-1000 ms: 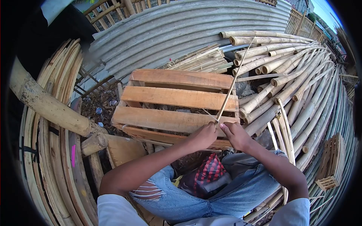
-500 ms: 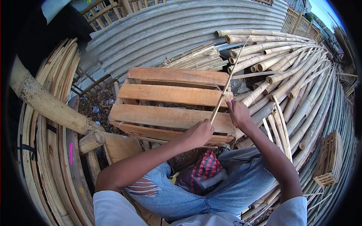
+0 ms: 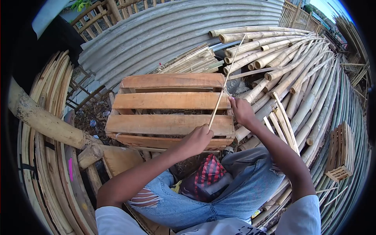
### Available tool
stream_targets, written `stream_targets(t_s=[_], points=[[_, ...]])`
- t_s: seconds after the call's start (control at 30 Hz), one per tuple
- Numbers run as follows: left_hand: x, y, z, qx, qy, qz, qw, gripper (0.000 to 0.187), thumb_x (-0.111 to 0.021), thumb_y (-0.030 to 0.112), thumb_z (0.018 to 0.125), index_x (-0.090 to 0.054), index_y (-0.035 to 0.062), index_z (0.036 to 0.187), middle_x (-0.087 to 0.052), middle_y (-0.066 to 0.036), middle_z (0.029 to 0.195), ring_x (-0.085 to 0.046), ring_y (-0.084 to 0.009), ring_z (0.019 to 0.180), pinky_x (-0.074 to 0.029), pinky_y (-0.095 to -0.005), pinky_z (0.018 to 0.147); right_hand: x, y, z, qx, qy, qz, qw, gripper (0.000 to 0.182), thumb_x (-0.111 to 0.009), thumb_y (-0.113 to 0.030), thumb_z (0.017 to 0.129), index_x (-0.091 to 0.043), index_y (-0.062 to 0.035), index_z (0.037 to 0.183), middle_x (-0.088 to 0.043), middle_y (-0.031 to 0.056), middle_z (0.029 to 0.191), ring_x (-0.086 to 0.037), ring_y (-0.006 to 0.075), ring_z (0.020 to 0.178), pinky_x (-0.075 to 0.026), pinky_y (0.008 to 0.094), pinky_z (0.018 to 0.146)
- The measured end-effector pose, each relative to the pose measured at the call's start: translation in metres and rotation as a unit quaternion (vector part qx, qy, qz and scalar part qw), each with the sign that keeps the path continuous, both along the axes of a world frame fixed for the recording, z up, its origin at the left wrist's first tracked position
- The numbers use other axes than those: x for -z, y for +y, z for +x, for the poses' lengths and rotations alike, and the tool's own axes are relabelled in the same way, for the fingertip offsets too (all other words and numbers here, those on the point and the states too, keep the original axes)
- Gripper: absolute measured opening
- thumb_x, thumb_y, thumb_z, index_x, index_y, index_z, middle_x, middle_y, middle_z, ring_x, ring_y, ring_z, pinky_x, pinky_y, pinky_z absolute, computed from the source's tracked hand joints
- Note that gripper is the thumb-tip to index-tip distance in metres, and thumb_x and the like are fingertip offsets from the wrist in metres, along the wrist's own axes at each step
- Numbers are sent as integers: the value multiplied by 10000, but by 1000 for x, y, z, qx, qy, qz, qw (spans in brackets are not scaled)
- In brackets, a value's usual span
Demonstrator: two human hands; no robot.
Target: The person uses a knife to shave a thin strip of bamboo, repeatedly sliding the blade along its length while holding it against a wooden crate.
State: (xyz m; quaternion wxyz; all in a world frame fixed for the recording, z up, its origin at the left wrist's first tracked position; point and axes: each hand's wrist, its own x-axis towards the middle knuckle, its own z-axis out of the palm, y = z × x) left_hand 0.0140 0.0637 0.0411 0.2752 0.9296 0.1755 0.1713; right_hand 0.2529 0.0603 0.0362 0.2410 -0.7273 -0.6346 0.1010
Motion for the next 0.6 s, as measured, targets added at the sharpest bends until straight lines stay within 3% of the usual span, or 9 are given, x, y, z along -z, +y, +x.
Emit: stream_targets(t_s=[0.1,0.17,0.2,0.27,0.4,0.47,0.5,0.57,0.6], points=[[5,-1,7,3,-43,72,996,181,-373,93,871,-458,-52,805,-462,-187,697,-524,-339,622,-431,-416,625,7,9,13,-40,24,24,999,531,-308,-352,958,-540,68,730,-534,288,657,-530,456,702,-413,493,639],[10,4,5,0,-1,57,998,214,-369,124,883,-439,-65,810,-481,-231,713,-525,-400,684,-424,-438,665,-15,-17,-21,-43,132,-94,986,514,-314,-335,958,-534,71,733,-528,288,648,-525,462,697,-412,488,655],[5,5,5,-2,1,54,999,214,-369,124,883,-439,-65,810,-481,-231,713,-525,-400,684,-424,-438,665,-23,-28,-38,-85,127,-87,984,499,-325,-322,957,-527,70,724,-522,290,641,-525,460,694,-406,486,657],[-11,7,6,-109,62,-180,976,260,-364,166,897,-421,-76,823,-487,-280,727,-506,-449,737,-409,-460,696,-15,-42,-60,-144,146,-45,978,485,-334,-320,957,-540,71,758,-519,287,631,-525,456,683,-404,484,649],[-17,4,8,-133,58,-221,964,296,-359,201,907,-409,-81,831,-491,-300,743,-492,-473,763,-397,-467,703,-22,-31,-48,-147,81,-50,985,475,-337,-320,956,-543,69,776,-528,281,644,-528,451,690,-406,481,651],[-24,1,7,-107,52,-178,977,297,-360,203,908,-406,-80,831,-494,-295,747,-495,-468,754,-397,-466,701,-16,-7,-22,-43,78,-60,994,489,-334,-335,957,-536,64,761,-548,270,665,-535,453,702,-412,472,650],[-26,1,6,-82,46,-135,986,298,-362,206,908,-403,-79,831,-497,-290,751,-497,-463,746,-396,-464,698,-9,0,-11,-45,77,-59,994,489,-334,-335,957,-536,64,761,-548,270,665,-535,453,702,-412,472,650],[-19,5,6,-46,38,-88,994,297,-363,206,907,-398,-79,831,-496,-284,747,-500,-454,733,-395,-461,695,1,7,3,-12,213,-25,977,521,-356,-386,948,-514,51,713,-537,214,614,-552,377,607,-412,427,601],[-18,7,6,-9,29,-40,999,297,-364,207,905,-393,-79,831,-496,-279,744,-502,-445,720,-394,-458,693,3,8,6,-14,214,-26,976,521,-356,-386,948,-514,51,713,-537,214,614,-552,377,607,-412,427,601]])
